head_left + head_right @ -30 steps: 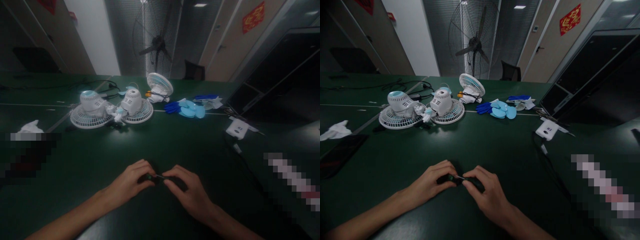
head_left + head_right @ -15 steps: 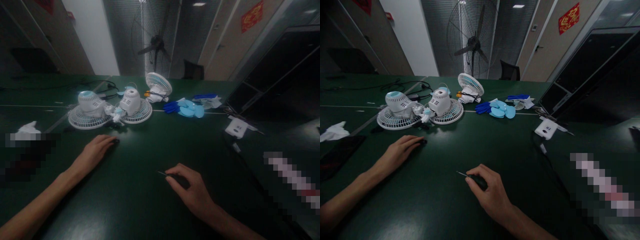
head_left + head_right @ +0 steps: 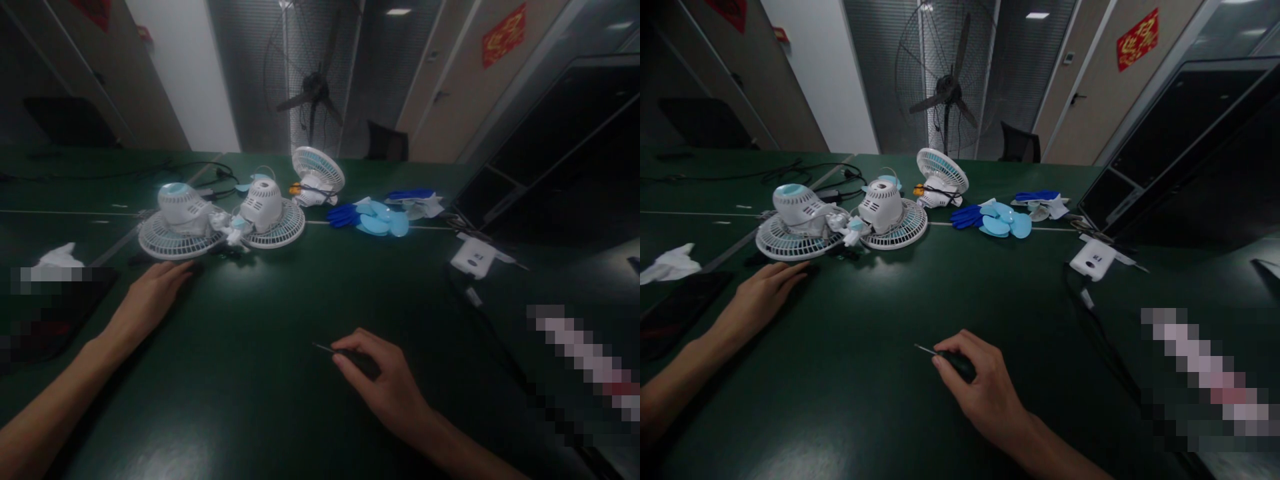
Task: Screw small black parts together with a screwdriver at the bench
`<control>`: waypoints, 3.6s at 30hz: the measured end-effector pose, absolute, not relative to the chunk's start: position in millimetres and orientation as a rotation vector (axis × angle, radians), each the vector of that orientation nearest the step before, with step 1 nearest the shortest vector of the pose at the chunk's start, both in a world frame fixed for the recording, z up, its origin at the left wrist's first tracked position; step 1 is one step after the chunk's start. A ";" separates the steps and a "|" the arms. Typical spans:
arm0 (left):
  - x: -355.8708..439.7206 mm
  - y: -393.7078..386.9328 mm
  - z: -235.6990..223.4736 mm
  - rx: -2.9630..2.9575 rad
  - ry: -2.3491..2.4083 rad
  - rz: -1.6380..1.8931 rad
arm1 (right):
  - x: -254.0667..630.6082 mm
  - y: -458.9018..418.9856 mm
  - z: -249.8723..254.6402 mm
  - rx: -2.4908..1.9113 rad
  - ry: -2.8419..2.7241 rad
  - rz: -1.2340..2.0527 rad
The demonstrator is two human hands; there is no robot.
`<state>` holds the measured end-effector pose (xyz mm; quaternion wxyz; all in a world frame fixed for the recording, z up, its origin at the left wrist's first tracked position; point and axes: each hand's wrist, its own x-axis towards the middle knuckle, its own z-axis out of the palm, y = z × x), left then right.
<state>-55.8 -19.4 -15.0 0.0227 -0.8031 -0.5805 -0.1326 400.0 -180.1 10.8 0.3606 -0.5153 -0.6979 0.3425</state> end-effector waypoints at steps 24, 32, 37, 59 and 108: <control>-76.0 -12.4 -8.0 -2.630 -1.842 -0.526 | 400.1 -181.1 9.9 -1.342 -1.826 0.872; -98.2 -10.6 -1.0 -2.730 -1.914 -0.453 | 401.3 -179.5 9.2 -1.339 -1.814 0.895; -97.8 -15.8 5.5 -2.848 -1.951 -0.412 | 400.7 -180.5 9.3 -1.342 -1.814 0.903; -75.3 -17.3 -9.5 -2.737 -1.804 -0.463 | 400.4 -180.4 11.1 -1.335 -1.810 0.916; -49.5 -24.4 -4.6 -2.469 -2.035 -1.038 | 399.5 -181.6 13.3 -1.340 -1.817 0.911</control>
